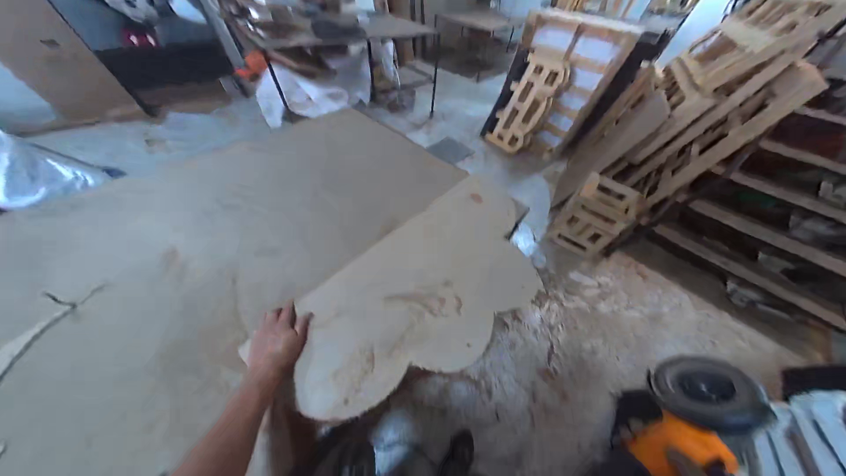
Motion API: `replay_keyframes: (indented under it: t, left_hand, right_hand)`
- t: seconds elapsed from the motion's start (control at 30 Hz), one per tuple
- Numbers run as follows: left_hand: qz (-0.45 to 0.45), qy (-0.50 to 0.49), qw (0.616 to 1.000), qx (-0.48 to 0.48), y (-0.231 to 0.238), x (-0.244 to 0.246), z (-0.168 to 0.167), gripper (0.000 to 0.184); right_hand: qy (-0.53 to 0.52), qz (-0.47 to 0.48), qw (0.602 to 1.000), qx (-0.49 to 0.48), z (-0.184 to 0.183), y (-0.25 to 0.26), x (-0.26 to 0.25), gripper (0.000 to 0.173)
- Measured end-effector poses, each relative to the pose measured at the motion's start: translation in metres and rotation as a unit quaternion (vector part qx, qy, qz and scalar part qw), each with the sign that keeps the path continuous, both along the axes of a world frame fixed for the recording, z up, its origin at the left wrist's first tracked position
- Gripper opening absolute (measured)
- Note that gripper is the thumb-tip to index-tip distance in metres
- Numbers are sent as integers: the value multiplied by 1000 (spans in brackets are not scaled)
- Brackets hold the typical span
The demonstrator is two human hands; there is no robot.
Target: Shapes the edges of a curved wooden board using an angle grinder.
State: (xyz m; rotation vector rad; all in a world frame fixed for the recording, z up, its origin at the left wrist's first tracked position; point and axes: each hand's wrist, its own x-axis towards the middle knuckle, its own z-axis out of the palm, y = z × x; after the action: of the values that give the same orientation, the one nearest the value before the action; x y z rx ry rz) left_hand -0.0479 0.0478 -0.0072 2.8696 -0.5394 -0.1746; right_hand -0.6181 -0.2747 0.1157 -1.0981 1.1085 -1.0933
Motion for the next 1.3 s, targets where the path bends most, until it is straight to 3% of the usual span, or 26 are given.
replay_keyframes:
  t: [0.07, 0.13, 0.23, 0.37, 0.43, 0.53, 0.6, 0.7, 0.83, 1.03, 1.3]
  left_hand:
    - [13, -8, 1000, 4, 17, -20, 1, 72]
    - [22, -15, 1000, -4, 40, -35, -8, 73]
    - [34, -39, 999, 5, 67, -49, -15, 76]
    - [45, -38, 998, 38, 53, -68, 5, 70]
    - [-27, -24, 999, 6, 21, -97, 24, 80]
    - [-245, 1, 969, -35, -51, -181, 32, 103]
    - [-385, 34, 920, -58, -98, -232, 26, 103]
    - [-474, 29, 879, -36, -142, -264, 10, 91]
    - [-454, -75, 887, -39, -161, -262, -10, 82]
    - [-371, -115, 920, -41, -211, -283, -11, 69]
    - [-263, -64, 963, -1, -399, -271, -2, 84]
  right_hand:
    - [-27, 42, 999, -2, -1, -32, -13, 16]
    - [-79, 92, 992, 27, 1, -59, -24, 34]
    - [-75, 114, 990, 31, -5, -89, -41, 41]
    - [-40, 98, 993, 44, -14, -115, -48, 48]
    - [-17, 82, 994, 65, -20, -128, -44, 49]
    - [-4, 72, 993, 91, -27, -148, -34, 54]
    - [7, 74, 992, 98, -29, -161, -24, 53]
    - [-9, 98, 991, 95, -32, -185, -9, 47]
    - [-23, 113, 989, 95, -35, -224, 8, 39]
    - [-50, 168, 978, 112, -47, -316, 21, 46]
    - [-32, 209, 971, 113, -32, -430, 32, 50]
